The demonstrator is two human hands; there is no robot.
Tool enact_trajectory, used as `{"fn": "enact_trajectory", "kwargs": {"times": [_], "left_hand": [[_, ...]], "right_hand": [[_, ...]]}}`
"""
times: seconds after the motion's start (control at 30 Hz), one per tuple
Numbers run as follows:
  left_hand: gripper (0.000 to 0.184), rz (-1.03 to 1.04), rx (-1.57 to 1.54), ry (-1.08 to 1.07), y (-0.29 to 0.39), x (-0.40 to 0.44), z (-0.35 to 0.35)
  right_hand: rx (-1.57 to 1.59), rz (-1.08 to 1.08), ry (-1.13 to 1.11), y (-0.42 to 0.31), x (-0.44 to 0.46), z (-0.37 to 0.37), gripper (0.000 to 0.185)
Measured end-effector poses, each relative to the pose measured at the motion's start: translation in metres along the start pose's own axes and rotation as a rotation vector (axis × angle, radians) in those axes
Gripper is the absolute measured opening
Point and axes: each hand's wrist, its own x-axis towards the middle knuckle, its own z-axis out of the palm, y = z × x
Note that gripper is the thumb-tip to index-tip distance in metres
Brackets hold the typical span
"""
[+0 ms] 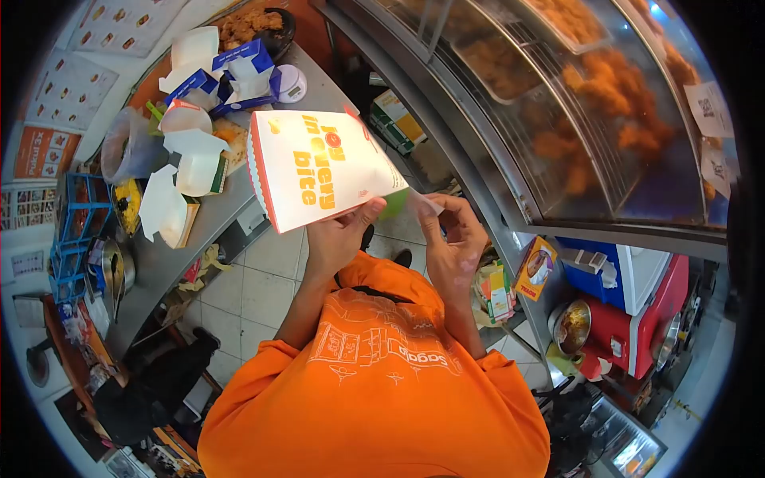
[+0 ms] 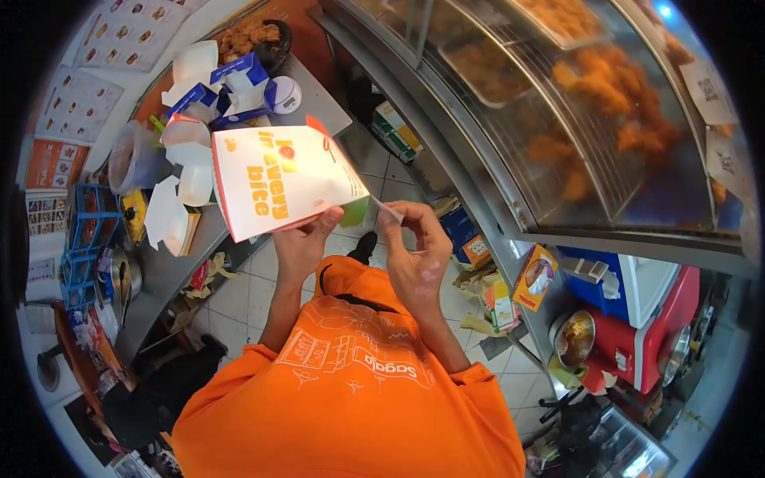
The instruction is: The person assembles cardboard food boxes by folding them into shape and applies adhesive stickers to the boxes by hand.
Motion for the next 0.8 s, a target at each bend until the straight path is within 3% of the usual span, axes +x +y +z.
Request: {"fn": "enact_trajectory", "kwargs": {"times": [0.07, 0.1, 0.17, 0.3, 0.37, 0.47, 0.57, 0.63, 0.7, 0.73, 0.8], "left_hand": [[0.031, -0.096, 0.073, -0.059, -0.003, -0.003, 0.000], [0.030, -0.070, 0.036, -0.075, 0.001, -0.003, 0.004], [0.030, -0.044, -0.001, -0.103, 0.000, -0.002, 0.010], [0.029, 0.007, -0.101, -0.095, 0.000, -0.001, 0.019], [0.029, -0.017, -0.204, -0.103, 0.001, -0.001, 0.018], [0.028, -0.061, 0.062, -0.245, -0.008, -0.001, 0.009], [0.034, -0.090, -0.081, -0.274, -0.006, 0.000, 0.012], [0.026, -0.126, -0.132, -0.248, 0.000, 0.001, 0.016], [0.027, -0.097, -0.055, -0.384, 0.002, 0.001, 0.016], [0.030, -0.013, 0.107, -0.347, -0.004, -0.002, 0.017], [0.037, -0.029, 0.081, -0.365, -0.008, -0.004, 0.018]], "right_hand": [[-0.319, -0.280, -0.028, 0.004, -0.001, -0.006, 0.010], [-0.318, -0.277, -0.017, 0.002, -0.003, -0.007, 0.010], [0.120, 0.043, -0.090, -0.005, -0.009, -0.006, 0.007], [0.232, -0.023, -0.085, -0.003, -0.013, -0.003, 0.012], [0.155, -0.131, -0.064, -0.003, -0.015, -0.002, 0.013], [-0.085, -0.294, -0.031, -0.009, -0.016, -0.006, 0.014], [-0.110, -0.354, -0.082, -0.011, -0.015, -0.009, 0.015], [-0.185, -0.367, -0.052, -0.014, -0.015, -0.009, 0.014], [-0.266, -0.401, -0.006, -0.017, -0.014, -0.009, 0.014], [-0.287, -0.405, 0.023, -0.014, -0.015, -0.009, 0.014], [-0.321, -0.458, 0.106, -0.011, -0.012, -0.010, 0.015]]}}
